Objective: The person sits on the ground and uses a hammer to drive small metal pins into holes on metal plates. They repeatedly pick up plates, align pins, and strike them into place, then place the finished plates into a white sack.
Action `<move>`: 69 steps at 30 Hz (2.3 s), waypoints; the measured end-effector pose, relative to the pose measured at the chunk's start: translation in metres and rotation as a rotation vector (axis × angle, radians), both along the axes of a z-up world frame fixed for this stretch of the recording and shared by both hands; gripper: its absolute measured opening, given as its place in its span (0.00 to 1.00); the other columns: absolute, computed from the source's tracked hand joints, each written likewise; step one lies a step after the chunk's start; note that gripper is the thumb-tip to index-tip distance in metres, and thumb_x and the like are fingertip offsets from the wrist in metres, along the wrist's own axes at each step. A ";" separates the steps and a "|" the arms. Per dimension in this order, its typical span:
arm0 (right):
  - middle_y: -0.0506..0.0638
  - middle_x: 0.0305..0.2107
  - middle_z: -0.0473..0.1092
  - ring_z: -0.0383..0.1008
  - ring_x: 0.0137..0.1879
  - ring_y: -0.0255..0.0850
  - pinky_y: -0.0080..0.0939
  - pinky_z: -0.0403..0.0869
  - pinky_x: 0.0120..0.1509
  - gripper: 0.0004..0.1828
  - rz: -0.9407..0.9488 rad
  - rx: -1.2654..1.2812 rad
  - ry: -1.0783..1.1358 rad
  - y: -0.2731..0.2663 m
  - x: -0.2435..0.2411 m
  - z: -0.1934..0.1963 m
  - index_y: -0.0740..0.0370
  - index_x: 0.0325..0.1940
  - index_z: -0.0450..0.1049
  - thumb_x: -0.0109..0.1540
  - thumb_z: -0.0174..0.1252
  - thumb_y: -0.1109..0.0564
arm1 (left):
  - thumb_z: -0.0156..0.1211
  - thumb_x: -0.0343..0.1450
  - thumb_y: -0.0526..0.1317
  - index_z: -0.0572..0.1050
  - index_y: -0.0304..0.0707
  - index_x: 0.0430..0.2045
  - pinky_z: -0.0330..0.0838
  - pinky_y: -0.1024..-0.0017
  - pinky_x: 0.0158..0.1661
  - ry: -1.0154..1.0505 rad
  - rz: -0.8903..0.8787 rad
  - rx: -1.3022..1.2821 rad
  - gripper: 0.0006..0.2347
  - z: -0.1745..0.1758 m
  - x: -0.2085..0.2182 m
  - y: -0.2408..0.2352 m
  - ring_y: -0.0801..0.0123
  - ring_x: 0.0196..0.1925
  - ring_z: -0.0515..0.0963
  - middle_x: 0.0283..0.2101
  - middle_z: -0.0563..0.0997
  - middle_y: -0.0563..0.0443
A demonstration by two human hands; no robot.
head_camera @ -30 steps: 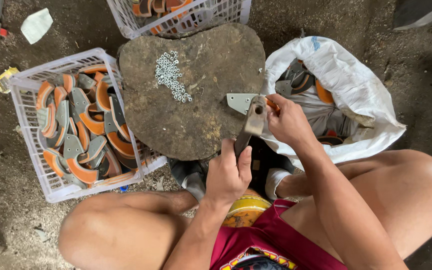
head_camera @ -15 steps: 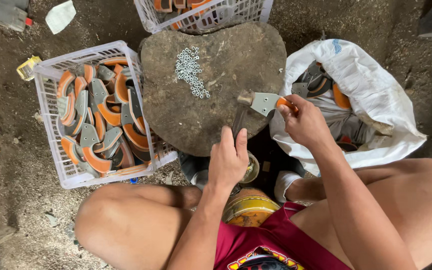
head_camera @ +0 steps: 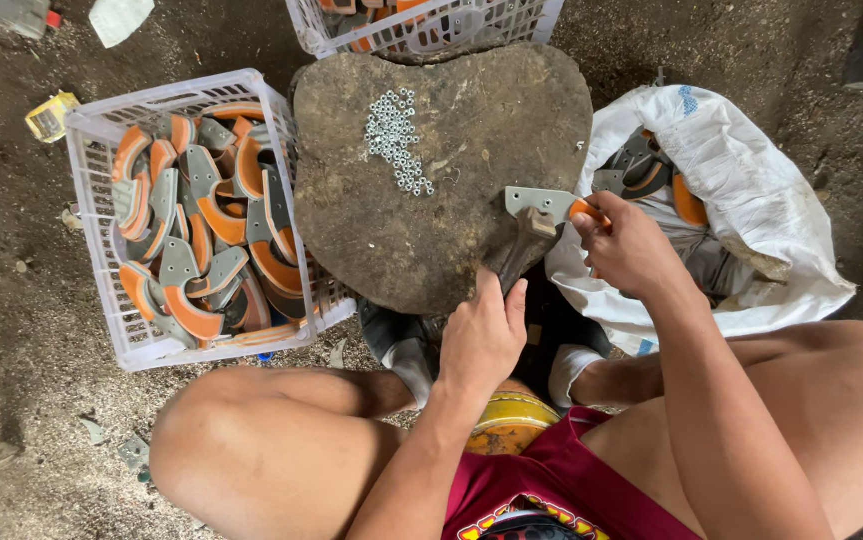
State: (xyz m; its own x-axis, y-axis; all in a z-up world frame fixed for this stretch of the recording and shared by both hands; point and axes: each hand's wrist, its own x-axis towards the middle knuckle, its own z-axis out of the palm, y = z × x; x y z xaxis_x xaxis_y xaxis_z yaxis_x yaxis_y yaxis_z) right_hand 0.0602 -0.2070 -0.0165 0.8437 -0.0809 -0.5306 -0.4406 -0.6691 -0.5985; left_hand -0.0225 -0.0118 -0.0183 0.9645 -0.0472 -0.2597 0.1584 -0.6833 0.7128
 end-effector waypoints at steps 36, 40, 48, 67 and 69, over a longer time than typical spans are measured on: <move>0.51 0.34 0.78 0.79 0.39 0.49 0.50 0.77 0.44 0.05 0.904 -0.118 -0.666 0.126 0.152 -0.008 0.58 0.36 0.84 0.58 0.67 0.56 | 0.48 0.78 0.49 0.64 0.31 0.37 0.74 0.40 0.34 0.228 0.023 -0.065 0.16 0.016 0.008 0.001 0.30 0.30 0.81 0.23 0.79 0.26; 0.50 0.34 0.77 0.79 0.37 0.44 0.45 0.79 0.44 0.04 0.918 -0.004 -0.548 0.109 0.152 0.008 0.60 0.35 0.82 0.59 0.63 0.60 | 0.46 0.79 0.48 0.64 0.30 0.37 0.76 0.45 0.31 0.235 0.000 -0.086 0.15 0.015 0.008 0.002 0.34 0.27 0.82 0.22 0.80 0.29; 0.46 0.41 0.78 0.82 0.39 0.44 0.47 0.80 0.46 0.11 1.085 -0.314 -0.223 0.043 0.116 0.043 0.55 0.43 0.82 0.59 0.65 0.51 | 0.47 0.79 0.47 0.64 0.28 0.36 0.76 0.46 0.27 0.150 -0.007 -0.075 0.15 0.009 0.005 0.003 0.36 0.24 0.82 0.20 0.80 0.30; 0.46 0.46 0.79 0.82 0.45 0.49 0.48 0.79 0.52 0.12 1.086 -0.261 -0.297 0.039 0.107 0.032 0.54 0.45 0.84 0.57 0.66 0.53 | 0.49 0.79 0.46 0.65 0.27 0.35 0.76 0.52 0.21 0.102 -0.009 -0.074 0.15 0.005 0.003 0.002 0.42 0.19 0.82 0.16 0.78 0.35; 0.46 0.45 0.80 0.82 0.44 0.48 0.47 0.79 0.50 0.12 1.076 -0.267 -0.277 0.039 0.107 0.030 0.53 0.45 0.84 0.58 0.66 0.53 | 0.46 0.80 0.46 0.65 0.28 0.35 0.77 0.56 0.18 0.212 -0.033 -0.122 0.15 0.005 0.004 0.003 0.48 0.16 0.83 0.14 0.78 0.39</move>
